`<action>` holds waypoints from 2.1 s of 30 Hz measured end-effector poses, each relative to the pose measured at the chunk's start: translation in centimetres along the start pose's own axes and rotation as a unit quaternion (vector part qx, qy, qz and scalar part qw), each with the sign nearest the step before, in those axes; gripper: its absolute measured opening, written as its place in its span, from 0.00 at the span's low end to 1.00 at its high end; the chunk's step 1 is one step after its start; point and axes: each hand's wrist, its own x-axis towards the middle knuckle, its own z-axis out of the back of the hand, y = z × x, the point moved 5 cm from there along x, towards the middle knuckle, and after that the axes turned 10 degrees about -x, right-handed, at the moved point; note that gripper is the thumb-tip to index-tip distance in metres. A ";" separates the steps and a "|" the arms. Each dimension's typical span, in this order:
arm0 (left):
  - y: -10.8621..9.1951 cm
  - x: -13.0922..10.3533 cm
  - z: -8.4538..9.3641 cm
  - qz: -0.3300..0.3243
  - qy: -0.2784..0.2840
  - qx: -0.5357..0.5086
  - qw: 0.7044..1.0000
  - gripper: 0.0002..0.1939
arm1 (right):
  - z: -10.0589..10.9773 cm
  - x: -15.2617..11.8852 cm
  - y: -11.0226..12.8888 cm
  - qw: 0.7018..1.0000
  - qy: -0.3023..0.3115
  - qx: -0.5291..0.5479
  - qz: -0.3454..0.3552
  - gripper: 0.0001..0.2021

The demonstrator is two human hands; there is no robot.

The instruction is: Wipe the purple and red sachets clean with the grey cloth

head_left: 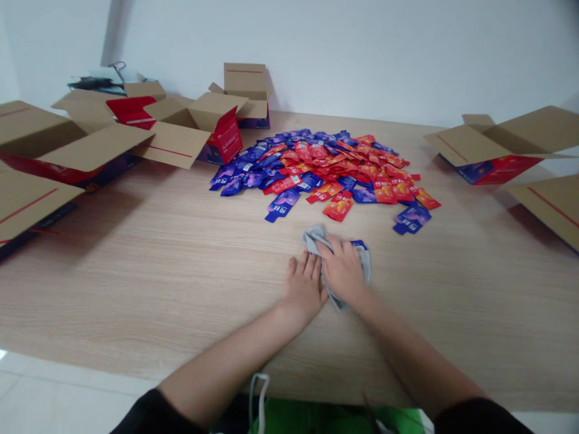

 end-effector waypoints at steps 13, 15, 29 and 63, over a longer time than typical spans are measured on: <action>-0.2 0.1 -0.1 0.017 -0.020 -0.007 1.000 0.36 | 0.3 -3.3 -11.0 0.977 -0.049 0.046 -0.200 0.23; -0.2 0.2 -0.1 0.013 -0.012 -0.004 1.000 0.36 | 1.1 -2.5 -6.4 0.983 -0.079 0.073 -0.149 0.23; -0.4 0.1 0.2 0.003 0.000 -0.023 1.000 0.36 | -0.2 -3.7 -12.7 0.970 0.078 0.011 -0.230 0.25; -0.3 0.2 0.0 -0.023 -0.008 -0.018 1.000 0.34 | -2.6 -3.6 -9.3 0.985 0.063 -0.029 -0.160 0.23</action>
